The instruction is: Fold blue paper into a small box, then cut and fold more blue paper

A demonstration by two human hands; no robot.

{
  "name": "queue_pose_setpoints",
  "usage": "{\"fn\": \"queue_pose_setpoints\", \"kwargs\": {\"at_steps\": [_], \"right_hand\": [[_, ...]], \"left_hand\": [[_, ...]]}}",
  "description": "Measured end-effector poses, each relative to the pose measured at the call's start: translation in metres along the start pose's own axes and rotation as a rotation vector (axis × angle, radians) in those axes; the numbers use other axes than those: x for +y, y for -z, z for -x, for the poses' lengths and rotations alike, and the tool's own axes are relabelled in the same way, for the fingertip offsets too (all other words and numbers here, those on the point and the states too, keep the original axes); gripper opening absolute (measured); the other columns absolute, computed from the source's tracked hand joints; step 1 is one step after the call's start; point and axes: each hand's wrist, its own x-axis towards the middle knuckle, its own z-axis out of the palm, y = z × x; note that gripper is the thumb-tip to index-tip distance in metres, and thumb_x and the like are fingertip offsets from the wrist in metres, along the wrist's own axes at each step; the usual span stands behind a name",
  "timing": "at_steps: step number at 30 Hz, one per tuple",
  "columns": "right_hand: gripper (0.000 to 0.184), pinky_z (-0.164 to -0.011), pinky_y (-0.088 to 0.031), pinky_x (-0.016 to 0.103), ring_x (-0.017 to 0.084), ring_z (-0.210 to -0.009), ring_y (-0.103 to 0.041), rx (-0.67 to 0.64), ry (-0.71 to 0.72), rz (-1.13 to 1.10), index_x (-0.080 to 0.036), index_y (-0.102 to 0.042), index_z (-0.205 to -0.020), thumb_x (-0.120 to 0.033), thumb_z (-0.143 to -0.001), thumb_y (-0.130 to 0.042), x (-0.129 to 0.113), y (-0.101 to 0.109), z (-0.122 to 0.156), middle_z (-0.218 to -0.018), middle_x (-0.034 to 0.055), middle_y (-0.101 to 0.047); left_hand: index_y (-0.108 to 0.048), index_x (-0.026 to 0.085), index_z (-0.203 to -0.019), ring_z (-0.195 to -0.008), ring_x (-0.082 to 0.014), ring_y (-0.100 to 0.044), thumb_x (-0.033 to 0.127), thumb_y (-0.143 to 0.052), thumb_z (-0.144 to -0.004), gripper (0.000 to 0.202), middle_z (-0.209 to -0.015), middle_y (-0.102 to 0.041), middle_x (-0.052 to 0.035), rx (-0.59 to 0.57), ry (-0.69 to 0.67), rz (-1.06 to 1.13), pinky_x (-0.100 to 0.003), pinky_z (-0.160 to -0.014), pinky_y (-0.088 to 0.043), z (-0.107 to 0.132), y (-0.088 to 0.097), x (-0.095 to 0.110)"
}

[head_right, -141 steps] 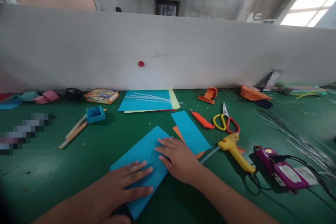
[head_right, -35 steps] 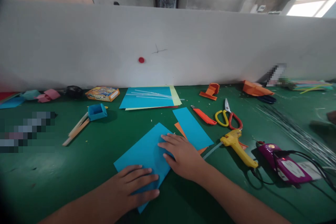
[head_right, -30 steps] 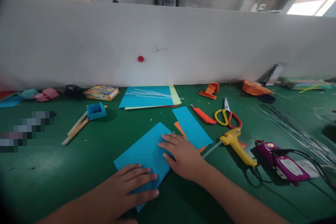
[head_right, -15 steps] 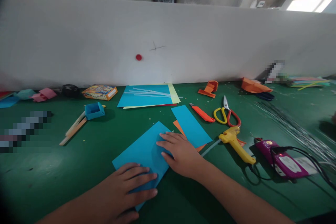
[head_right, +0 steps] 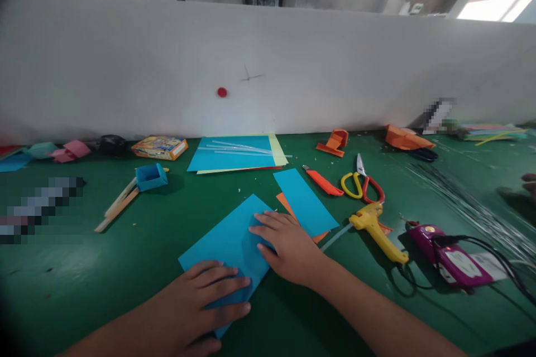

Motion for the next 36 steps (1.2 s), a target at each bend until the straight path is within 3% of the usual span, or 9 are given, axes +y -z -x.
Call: {"fn": "queue_pose_setpoints", "kwargs": {"at_steps": [6,11,17,23,30,36], "right_hand": [[0.043,-0.121,-0.039,0.056,0.030,-0.149,-0.044,-0.013,-0.005,0.018,-0.028,-0.062,-0.144,-0.034,-0.103,-0.053,0.000,0.000,-0.001,-0.160,0.0036,-0.051],[0.044,-0.122,-0.038,0.057,0.030,-0.150,-0.041,-0.034,-0.033,0.035,-0.028,-0.060,-0.147,-0.036,-0.104,-0.050,0.000,-0.002,-0.002,-0.162,0.0021,-0.047],[0.047,-0.122,-0.036,0.059,0.032,-0.151,-0.039,-0.044,-0.073,0.043,-0.031,-0.056,-0.150,-0.043,-0.105,-0.051,0.001,-0.004,-0.002,-0.164,0.0014,-0.044],[0.049,-0.124,-0.034,0.058,0.031,-0.153,-0.037,-0.041,-0.084,0.053,-0.032,-0.055,-0.151,-0.047,-0.105,-0.050,0.001,-0.006,-0.001,-0.165,0.0013,-0.042],[0.054,-0.125,-0.031,0.057,0.030,-0.154,-0.035,-0.084,-0.142,0.089,-0.032,-0.050,-0.155,-0.054,-0.107,-0.042,-0.003,0.001,-0.002,-0.168,0.0015,-0.038],[0.058,-0.126,-0.029,0.057,0.030,-0.155,-0.032,-0.113,-0.151,0.105,-0.032,-0.046,-0.158,-0.059,-0.108,-0.037,-0.004,0.005,-0.002,-0.169,0.0009,-0.034]], "left_hand": [[-0.051,0.033,-0.150,-0.137,-0.0291,-0.056,0.026,-0.071,-0.089,0.065,-0.160,-0.050,-0.0021,-0.012,0.014,0.011,-0.046,-0.117,-0.039,-0.001,0.000,0.000],[-0.050,0.033,-0.149,-0.141,-0.0324,-0.053,0.019,-0.068,-0.085,0.068,-0.162,-0.048,-0.0027,-0.085,0.052,-0.001,-0.053,-0.116,-0.042,-0.003,0.002,0.000],[-0.054,0.032,-0.145,-0.142,-0.0330,-0.051,0.011,-0.059,-0.078,0.070,-0.160,-0.051,-0.0031,-0.041,0.055,0.005,-0.061,-0.120,-0.035,0.001,0.003,-0.008],[-0.056,0.032,-0.142,-0.141,-0.0329,-0.052,0.010,-0.058,-0.076,0.069,-0.157,-0.054,-0.0030,-0.018,0.048,0.003,-0.060,-0.121,-0.032,0.002,0.004,-0.013],[-0.056,0.031,-0.142,-0.145,-0.0323,-0.049,0.012,-0.055,-0.084,0.061,-0.160,-0.050,-0.0025,0.044,0.085,-0.036,-0.061,-0.123,-0.029,0.011,-0.003,-0.027],[-0.059,0.030,-0.138,-0.139,-0.0303,-0.054,0.013,-0.054,-0.086,0.055,-0.158,-0.053,-0.0026,0.074,0.084,-0.052,-0.055,-0.118,-0.036,0.012,0.001,-0.030]]}}
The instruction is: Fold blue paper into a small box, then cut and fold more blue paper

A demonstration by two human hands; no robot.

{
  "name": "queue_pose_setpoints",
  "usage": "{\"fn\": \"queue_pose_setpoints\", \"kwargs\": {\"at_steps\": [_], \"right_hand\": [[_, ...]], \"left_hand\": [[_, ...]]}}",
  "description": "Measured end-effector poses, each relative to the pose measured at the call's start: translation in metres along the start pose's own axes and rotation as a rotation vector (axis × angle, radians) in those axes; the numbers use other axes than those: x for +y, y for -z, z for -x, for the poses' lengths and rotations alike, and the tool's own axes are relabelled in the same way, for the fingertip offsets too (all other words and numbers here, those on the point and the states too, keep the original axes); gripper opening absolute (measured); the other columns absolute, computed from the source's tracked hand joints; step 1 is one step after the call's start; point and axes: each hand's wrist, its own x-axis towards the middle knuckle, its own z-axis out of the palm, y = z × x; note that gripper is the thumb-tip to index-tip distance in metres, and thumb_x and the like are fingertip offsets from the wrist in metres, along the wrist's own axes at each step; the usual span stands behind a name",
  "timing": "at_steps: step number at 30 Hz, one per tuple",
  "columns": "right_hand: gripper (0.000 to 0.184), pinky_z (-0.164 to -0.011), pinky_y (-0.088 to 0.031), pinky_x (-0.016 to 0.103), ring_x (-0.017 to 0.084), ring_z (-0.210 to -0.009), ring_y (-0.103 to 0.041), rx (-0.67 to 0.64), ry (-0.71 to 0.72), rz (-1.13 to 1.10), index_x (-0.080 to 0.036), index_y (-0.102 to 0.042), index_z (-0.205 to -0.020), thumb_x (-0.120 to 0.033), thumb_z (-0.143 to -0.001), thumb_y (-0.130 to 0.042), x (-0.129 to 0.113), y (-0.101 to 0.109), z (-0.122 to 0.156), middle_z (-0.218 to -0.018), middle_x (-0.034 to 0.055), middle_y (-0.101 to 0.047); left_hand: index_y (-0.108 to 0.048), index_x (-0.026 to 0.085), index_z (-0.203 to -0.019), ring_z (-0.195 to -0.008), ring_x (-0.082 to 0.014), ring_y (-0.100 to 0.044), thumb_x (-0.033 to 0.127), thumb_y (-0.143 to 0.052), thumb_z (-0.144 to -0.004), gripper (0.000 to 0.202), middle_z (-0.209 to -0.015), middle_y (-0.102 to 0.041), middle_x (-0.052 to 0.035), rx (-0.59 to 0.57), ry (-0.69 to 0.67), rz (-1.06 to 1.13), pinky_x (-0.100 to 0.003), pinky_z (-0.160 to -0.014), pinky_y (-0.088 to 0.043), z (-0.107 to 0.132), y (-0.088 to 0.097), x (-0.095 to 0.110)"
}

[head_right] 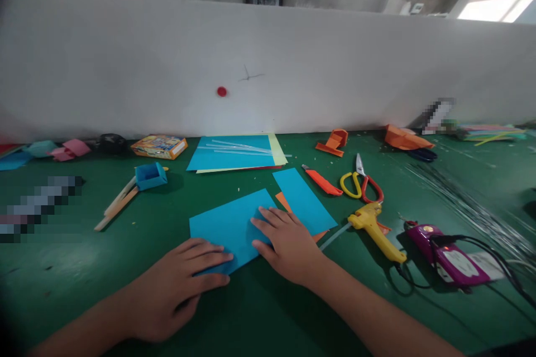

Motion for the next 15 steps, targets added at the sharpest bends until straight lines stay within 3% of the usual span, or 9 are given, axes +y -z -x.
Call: {"fn": "queue_pose_setpoints", "kwargs": {"at_steps": [7,15], "right_hand": [[0.057,-0.126,-0.028,0.056,0.030,-0.155,-0.032,0.010,0.007,0.003,-0.032,-0.046,-0.158,-0.056,-0.107,-0.040,0.0009,-0.0014,0.0005,-0.169,0.0013,-0.034],[0.057,-0.126,-0.029,0.056,0.029,-0.156,-0.031,-0.010,-0.003,0.005,-0.033,-0.045,-0.158,-0.057,-0.107,-0.038,-0.0012,0.0014,0.0007,-0.170,0.0005,-0.033]], "left_hand": [[-0.048,0.026,-0.153,-0.132,-0.0253,-0.059,0.021,-0.057,-0.097,0.057,-0.149,-0.062,-0.0038,0.063,-0.034,-0.035,-0.043,-0.113,-0.042,-0.0043,-0.0015,-0.0007],[-0.054,0.024,-0.147,-0.131,-0.0275,-0.058,0.022,-0.054,-0.101,0.046,-0.153,-0.059,-0.0028,0.032,-0.054,-0.123,-0.046,-0.109,-0.042,-0.0036,-0.0028,-0.0011]]}}
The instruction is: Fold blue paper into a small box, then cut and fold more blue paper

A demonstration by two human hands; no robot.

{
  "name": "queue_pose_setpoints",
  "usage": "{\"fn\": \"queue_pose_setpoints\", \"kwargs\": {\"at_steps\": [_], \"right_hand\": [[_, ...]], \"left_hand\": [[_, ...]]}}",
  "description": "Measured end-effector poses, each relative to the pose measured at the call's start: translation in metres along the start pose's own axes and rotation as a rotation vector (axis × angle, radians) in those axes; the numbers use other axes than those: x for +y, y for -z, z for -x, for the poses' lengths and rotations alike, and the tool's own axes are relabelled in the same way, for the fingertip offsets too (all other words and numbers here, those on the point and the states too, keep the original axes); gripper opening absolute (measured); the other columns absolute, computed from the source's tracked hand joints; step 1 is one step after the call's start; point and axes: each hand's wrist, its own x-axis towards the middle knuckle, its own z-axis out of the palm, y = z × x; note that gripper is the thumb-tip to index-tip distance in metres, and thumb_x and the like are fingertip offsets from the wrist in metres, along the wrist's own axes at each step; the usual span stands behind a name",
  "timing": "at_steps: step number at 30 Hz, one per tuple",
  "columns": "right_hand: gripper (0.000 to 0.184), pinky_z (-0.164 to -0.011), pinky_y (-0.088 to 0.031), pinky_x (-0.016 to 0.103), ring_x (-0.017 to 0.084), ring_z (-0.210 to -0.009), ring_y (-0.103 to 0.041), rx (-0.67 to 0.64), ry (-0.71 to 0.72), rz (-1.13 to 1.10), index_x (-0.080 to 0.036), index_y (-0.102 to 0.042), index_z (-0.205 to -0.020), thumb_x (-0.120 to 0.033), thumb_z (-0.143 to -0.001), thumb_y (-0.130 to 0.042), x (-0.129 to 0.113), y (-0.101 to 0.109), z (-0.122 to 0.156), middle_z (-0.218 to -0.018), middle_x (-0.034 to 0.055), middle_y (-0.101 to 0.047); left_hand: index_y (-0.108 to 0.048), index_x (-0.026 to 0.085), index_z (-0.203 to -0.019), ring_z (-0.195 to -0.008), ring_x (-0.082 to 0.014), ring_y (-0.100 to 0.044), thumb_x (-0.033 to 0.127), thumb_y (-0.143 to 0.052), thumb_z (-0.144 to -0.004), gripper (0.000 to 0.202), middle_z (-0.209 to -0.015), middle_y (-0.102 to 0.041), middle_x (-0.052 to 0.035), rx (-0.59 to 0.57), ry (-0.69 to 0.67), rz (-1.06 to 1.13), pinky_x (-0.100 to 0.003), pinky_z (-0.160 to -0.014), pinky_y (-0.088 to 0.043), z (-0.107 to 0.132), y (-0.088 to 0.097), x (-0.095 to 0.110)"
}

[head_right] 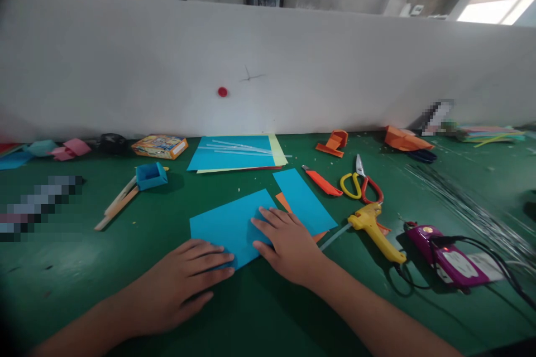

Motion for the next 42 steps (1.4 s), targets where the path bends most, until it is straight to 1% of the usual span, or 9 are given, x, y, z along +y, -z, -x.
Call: {"fn": "queue_pose_setpoints", "kwargs": {"at_steps": [7,13,18,21,24,30,34,37,42], "right_hand": [[0.056,-0.126,-0.028,0.056,0.029,-0.155,-0.032,0.011,0.009,-0.006,-0.032,-0.046,-0.158,-0.056,-0.107,-0.040,0.0006,-0.0003,0.0006,-0.170,0.0012,-0.033],[0.057,-0.125,-0.028,0.057,0.030,-0.156,-0.031,-0.001,0.001,-0.005,-0.033,-0.044,-0.159,-0.056,-0.107,-0.040,0.0005,0.0000,0.0005,-0.170,0.0005,-0.032],[0.057,-0.125,-0.029,0.057,0.030,-0.156,-0.031,-0.004,-0.001,-0.001,-0.033,-0.044,-0.159,-0.055,-0.106,-0.042,0.0012,-0.0010,-0.0001,-0.170,0.0009,-0.032],[0.058,-0.124,-0.030,0.057,0.030,-0.156,-0.031,-0.001,0.000,0.005,-0.032,-0.044,-0.159,-0.055,-0.106,-0.043,0.0017,-0.0014,-0.0004,-0.170,0.0013,-0.032],[0.058,-0.125,-0.028,0.055,0.029,-0.156,-0.031,0.001,0.010,0.014,-0.031,-0.045,-0.159,-0.054,-0.106,-0.043,0.0016,-0.0013,-0.0001,-0.170,0.0018,-0.032],[0.056,-0.124,-0.030,0.059,0.030,-0.156,-0.031,0.002,0.002,0.007,-0.034,-0.044,-0.159,-0.053,-0.106,-0.043,0.0019,-0.0036,0.0007,-0.170,0.0005,-0.032],[0.057,-0.124,-0.032,0.057,0.030,-0.155,-0.032,0.008,0.000,0.007,-0.034,-0.044,-0.159,-0.054,-0.106,-0.044,0.0021,-0.0050,0.0010,-0.170,0.0006,-0.033],[0.058,-0.124,-0.031,0.057,0.030,-0.155,-0.032,0.007,-0.008,0.007,-0.034,-0.044,-0.159,-0.055,-0.105,-0.044,0.0020,-0.0054,0.0011,-0.170,0.0008,-0.032],[0.058,-0.124,-0.031,0.058,0.030,-0.156,-0.031,-0.005,-0.011,0.008,-0.034,-0.043,-0.159,-0.056,-0.106,-0.042,0.0021,-0.0055,0.0012,-0.170,-0.0003,-0.031]], "left_hand": [[-0.056,0.024,-0.146,-0.130,-0.0261,-0.060,0.021,-0.056,-0.099,0.047,-0.150,-0.062,-0.0035,0.046,0.002,0.018,-0.044,-0.110,-0.043,0.0000,-0.0009,0.0008],[-0.056,0.024,-0.145,-0.130,-0.0262,-0.060,0.022,-0.055,-0.100,0.045,-0.150,-0.062,-0.0031,0.038,-0.003,0.004,-0.044,-0.109,-0.044,0.0004,-0.0011,0.0002],[-0.056,0.024,-0.145,-0.130,-0.0260,-0.060,0.020,-0.052,-0.102,0.044,-0.151,-0.061,-0.0027,0.042,0.000,-0.003,-0.044,-0.109,-0.044,0.0004,-0.0024,0.0007],[-0.059,0.024,-0.143,-0.129,-0.0251,-0.061,0.018,-0.050,-0.103,0.042,-0.148,-0.063,-0.0025,0.072,0.010,0.004,-0.042,-0.108,-0.044,0.0002,-0.0036,0.0017],[-0.059,0.025,-0.142,-0.130,-0.0245,-0.062,0.018,-0.052,-0.102,0.042,-0.145,-0.065,-0.0037,0.095,0.014,0.020,-0.041,-0.109,-0.044,0.0001,-0.0040,0.0030],[-0.059,0.025,-0.143,-0.129,-0.0247,-0.062,0.021,-0.052,-0.103,0.040,-0.147,-0.065,-0.0018,0.081,0.020,-0.016,-0.040,-0.109,-0.043,0.0002,-0.0025,0.0053],[-0.059,0.024,-0.144,-0.129,-0.0234,-0.061,0.019,-0.052,-0.102,0.042,-0.147,-0.065,-0.0032,0.078,0.013,-0.006,-0.038,-0.110,-0.043,0.0003,-0.0018,0.0057],[-0.059,0.026,-0.144,-0.130,-0.0226,-0.061,0.019,-0.052,-0.102,0.043,-0.146,-0.065,-0.0024,0.078,0.022,0.000,-0.037,-0.111,-0.043,0.0014,-0.0030,0.0051],[-0.058,0.026,-0.145,-0.131,-0.0234,-0.061,0.019,-0.052,-0.102,0.044,-0.148,-0.064,-0.0020,0.072,0.022,-0.008,-0.039,-0.112,-0.043,0.0022,-0.0042,0.0047]]}}
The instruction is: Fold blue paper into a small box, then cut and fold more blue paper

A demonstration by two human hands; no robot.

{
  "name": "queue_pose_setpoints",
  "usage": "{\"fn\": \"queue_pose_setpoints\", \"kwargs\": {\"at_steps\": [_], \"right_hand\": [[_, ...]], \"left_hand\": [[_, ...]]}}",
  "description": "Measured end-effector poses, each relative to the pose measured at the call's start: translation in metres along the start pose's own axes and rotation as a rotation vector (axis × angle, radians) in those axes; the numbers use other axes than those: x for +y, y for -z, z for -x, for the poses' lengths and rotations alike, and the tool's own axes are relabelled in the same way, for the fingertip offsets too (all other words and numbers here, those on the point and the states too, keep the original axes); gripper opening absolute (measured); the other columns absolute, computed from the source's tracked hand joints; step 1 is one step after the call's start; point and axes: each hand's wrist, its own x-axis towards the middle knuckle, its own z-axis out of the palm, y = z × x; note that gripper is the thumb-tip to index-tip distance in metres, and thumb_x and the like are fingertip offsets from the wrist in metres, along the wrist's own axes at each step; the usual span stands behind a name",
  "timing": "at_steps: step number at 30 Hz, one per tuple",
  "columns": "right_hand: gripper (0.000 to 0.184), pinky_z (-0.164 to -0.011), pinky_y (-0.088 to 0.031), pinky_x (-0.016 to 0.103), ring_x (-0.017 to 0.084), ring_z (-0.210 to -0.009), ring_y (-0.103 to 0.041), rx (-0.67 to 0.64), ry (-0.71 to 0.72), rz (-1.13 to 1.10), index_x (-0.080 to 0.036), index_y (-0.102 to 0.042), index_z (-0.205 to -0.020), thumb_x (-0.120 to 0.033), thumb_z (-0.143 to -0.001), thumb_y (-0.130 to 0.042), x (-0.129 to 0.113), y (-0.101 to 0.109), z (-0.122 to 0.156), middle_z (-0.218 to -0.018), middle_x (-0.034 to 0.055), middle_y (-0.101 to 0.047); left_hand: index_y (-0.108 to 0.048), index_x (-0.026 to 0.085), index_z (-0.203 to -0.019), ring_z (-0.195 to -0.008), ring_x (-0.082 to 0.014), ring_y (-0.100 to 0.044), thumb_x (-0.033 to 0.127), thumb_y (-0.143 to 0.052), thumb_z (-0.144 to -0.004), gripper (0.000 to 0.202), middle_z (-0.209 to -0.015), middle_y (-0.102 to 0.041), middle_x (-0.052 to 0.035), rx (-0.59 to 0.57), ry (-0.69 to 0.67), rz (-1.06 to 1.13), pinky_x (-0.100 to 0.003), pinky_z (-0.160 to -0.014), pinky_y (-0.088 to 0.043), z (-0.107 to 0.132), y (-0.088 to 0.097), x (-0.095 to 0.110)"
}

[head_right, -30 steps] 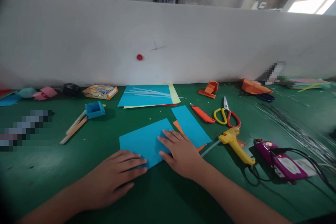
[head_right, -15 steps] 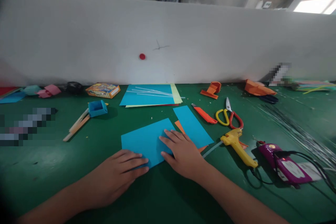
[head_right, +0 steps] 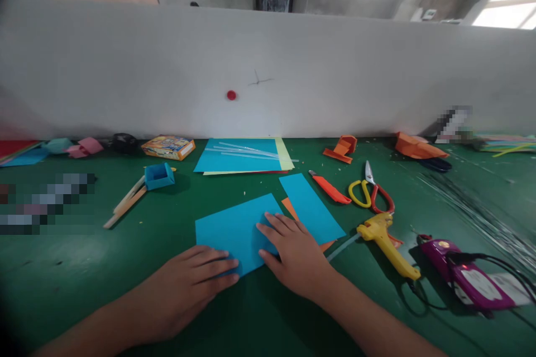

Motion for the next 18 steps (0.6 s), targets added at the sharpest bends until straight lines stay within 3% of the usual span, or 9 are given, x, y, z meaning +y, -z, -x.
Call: {"fn": "queue_pose_setpoints", "kwargs": {"at_steps": [18], "right_hand": [[0.057,-0.123,-0.033,0.058,0.030,-0.155,-0.032,0.018,0.003,0.013,-0.034,-0.044,-0.159,-0.054,-0.106,-0.042,-0.0009,-0.0007,0.0019,-0.170,0.0005,-0.033]], "left_hand": [[-0.057,0.028,-0.148,-0.132,-0.0236,-0.061,0.022,-0.052,-0.103,0.045,-0.145,-0.066,-0.0030,0.014,0.009,0.031,-0.039,-0.114,-0.043,0.0012,-0.0023,-0.0007]]}}
